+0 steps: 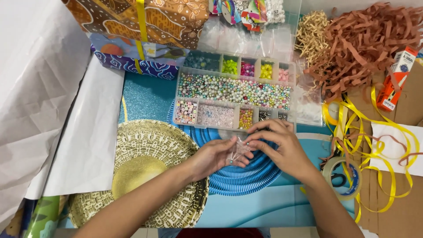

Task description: The person ties a yellow ribbon around a gingerbread-patterned gift box, forming a bow and adjusting it. Then they open a small plastic bag and place several colorful beads into it.

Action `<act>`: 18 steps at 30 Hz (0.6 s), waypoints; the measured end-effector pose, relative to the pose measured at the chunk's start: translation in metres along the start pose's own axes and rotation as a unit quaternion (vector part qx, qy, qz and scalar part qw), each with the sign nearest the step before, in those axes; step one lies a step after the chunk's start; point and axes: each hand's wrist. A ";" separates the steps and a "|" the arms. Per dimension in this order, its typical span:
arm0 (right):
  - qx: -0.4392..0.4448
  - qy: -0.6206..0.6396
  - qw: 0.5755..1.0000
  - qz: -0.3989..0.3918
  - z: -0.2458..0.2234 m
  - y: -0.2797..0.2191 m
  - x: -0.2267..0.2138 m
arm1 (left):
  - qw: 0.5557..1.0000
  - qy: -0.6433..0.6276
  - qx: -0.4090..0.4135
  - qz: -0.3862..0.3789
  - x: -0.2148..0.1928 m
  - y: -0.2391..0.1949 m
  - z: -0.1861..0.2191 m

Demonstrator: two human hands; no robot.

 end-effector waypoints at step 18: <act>-0.026 -0.048 0.999 -0.004 -0.006 -0.003 0.001 | 1.000 0.001 -0.010 0.005 0.003 -0.004 0.005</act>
Point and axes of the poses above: each hand's wrist, its own y-axis towards the middle knuckle, its own x-axis out of the palm, z = x × y, and after that the axes turned 2 degrees about -x, right-handed
